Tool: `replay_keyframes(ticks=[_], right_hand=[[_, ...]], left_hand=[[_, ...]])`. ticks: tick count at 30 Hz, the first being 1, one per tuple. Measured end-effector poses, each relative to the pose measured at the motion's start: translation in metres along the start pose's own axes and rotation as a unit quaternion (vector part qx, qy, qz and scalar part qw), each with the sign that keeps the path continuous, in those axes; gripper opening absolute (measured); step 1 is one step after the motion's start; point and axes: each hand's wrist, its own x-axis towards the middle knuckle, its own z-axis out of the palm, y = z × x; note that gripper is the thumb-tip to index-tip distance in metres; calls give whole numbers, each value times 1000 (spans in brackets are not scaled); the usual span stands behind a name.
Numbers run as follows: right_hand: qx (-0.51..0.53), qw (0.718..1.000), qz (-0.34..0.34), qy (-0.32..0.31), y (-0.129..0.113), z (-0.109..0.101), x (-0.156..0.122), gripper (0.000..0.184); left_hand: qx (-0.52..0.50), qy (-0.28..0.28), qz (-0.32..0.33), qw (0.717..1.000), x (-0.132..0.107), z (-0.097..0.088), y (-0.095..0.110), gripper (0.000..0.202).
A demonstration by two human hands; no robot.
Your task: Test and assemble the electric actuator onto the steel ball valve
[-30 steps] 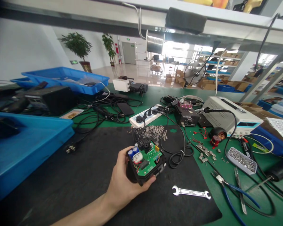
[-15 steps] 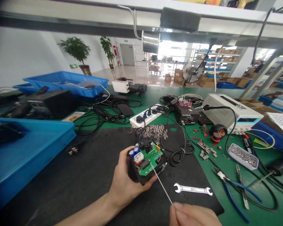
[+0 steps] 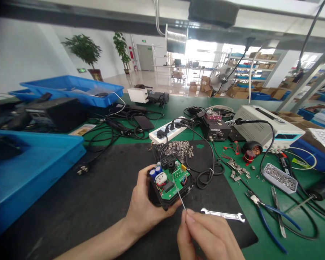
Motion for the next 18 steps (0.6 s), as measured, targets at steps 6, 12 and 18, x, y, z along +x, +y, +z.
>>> replay_keyframes(ticks=[6, 12, 18], right_hand=[[-31, 999, -15, -22, -7, 4, 5, 31], [-43, 998, -27, -23, -7, 3, 4, 26], [-50, 998, -29, -18, -9, 7, 3, 23]], left_hand=[[-1, -2, -5, 1000, 1, 0, -1, 93], [-2, 0, -6, 1000, 0, 0, 0, 93], [-7, -2, -7, 1000, 0, 0, 0, 93]])
